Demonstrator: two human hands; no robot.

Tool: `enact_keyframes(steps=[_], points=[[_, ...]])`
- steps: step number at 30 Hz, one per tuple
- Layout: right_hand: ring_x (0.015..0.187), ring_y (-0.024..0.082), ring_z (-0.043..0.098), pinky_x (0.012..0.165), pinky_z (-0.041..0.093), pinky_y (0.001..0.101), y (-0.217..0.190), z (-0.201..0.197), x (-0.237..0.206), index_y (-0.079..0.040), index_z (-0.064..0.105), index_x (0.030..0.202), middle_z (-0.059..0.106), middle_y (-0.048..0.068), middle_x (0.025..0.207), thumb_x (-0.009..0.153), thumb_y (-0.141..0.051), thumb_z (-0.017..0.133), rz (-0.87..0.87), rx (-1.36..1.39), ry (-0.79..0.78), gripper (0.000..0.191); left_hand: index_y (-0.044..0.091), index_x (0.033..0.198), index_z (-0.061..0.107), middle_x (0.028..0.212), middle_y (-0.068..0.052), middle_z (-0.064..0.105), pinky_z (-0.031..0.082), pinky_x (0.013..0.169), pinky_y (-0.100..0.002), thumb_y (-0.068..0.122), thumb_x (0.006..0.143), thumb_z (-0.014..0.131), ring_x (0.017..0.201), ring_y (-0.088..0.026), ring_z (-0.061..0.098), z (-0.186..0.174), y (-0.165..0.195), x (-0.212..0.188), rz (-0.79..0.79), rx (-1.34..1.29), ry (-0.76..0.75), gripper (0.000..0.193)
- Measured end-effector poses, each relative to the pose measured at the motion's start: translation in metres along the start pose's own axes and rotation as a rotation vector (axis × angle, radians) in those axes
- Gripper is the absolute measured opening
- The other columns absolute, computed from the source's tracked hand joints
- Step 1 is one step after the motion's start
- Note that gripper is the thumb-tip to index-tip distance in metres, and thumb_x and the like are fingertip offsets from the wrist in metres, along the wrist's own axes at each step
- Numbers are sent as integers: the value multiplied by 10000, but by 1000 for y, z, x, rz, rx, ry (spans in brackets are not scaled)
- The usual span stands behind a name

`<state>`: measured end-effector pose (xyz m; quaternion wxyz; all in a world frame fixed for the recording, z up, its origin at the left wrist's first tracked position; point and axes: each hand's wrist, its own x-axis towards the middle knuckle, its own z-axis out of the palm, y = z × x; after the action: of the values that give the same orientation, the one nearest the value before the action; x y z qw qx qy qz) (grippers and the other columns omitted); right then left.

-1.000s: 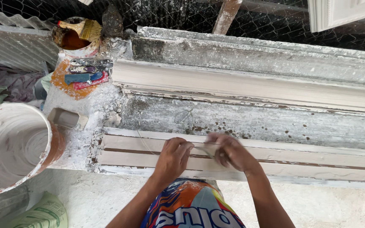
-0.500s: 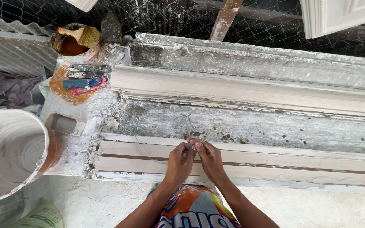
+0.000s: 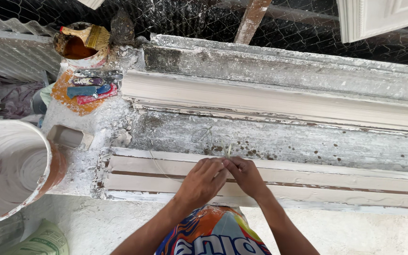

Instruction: The person twists small wire pieces by hand and hangs finished plaster medallions on an overhead wire rack. They then use a small hand tool to scrape dried plaster residue out of the channels of long plaster molds, working along the mold surface.

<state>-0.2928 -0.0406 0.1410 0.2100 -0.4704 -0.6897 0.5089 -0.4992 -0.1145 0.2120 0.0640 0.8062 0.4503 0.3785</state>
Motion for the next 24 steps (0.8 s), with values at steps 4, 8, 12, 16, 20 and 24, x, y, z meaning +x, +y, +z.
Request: enact_keyframes(steps=[4, 8, 12, 16, 20, 24], points=[[807, 88, 652, 717, 554, 294, 1, -23, -6, -28, 768, 1074, 750, 65, 872, 1003, -188, 641, 84, 130, -305, 216, 72, 1065, 678, 1244, -77, 614, 540, 1070, -416, 121, 886, 728, 1248, -247, 617, -9, -6, 6, 299, 57, 35, 192], [833, 84, 679, 747, 574, 288, 1, -36, -13, -22, 760, 1056, 808, 75, 919, 983, -115, 638, -52, -27, -512, 169, 140, 1046, 678, 1297, -44, 620, 545, 1024, -389, 158, 900, 767, 1238, -209, 630, -9, -4, 7, 409, 31, -32, 172], [892, 93, 709, 790, 567, 287, -9, -49, -19, -34, 722, 1109, 788, 80, 980, 965, -89, 644, -92, 17, -618, 172, 165, 1039, 677, 1322, -49, 610, 590, 829, -344, 141, 881, 770, 1131, -190, 678, -3, -2, 4, 386, -74, -21, 185], [819, 142, 621, 717, 518, 319, -27, -49, -24, -22, 741, 1078, 688, 86, 899, 974, -88, 662, -28, 45, -429, 147, 130, 1030, 672, 1307, -84, 618, 600, 641, -342, 56, 845, 730, 901, -172, 695, 8, 4, 1, 113, -186, -71, 208], [820, 222, 655, 699, 538, 354, -51, -30, -28, -17, 693, 935, 664, 68, 887, 854, -48, 696, -197, -96, -19, 87, 80, 1077, 665, 1189, -80, 622, 573, 632, -331, -20, 936, 641, 794, -180, 718, 21, 15, 1, -349, -512, 5, 174], [862, 279, 647, 744, 528, 391, -73, -12, -30, -56, 652, 864, 663, 63, 857, 829, -60, 717, -496, -426, 348, 74, 46, 1043, 592, 1012, -88, 611, 525, 636, -279, 22, 1053, 540, 760, -149, 621, 31, 21, 1, -551, -855, 155, 58]])
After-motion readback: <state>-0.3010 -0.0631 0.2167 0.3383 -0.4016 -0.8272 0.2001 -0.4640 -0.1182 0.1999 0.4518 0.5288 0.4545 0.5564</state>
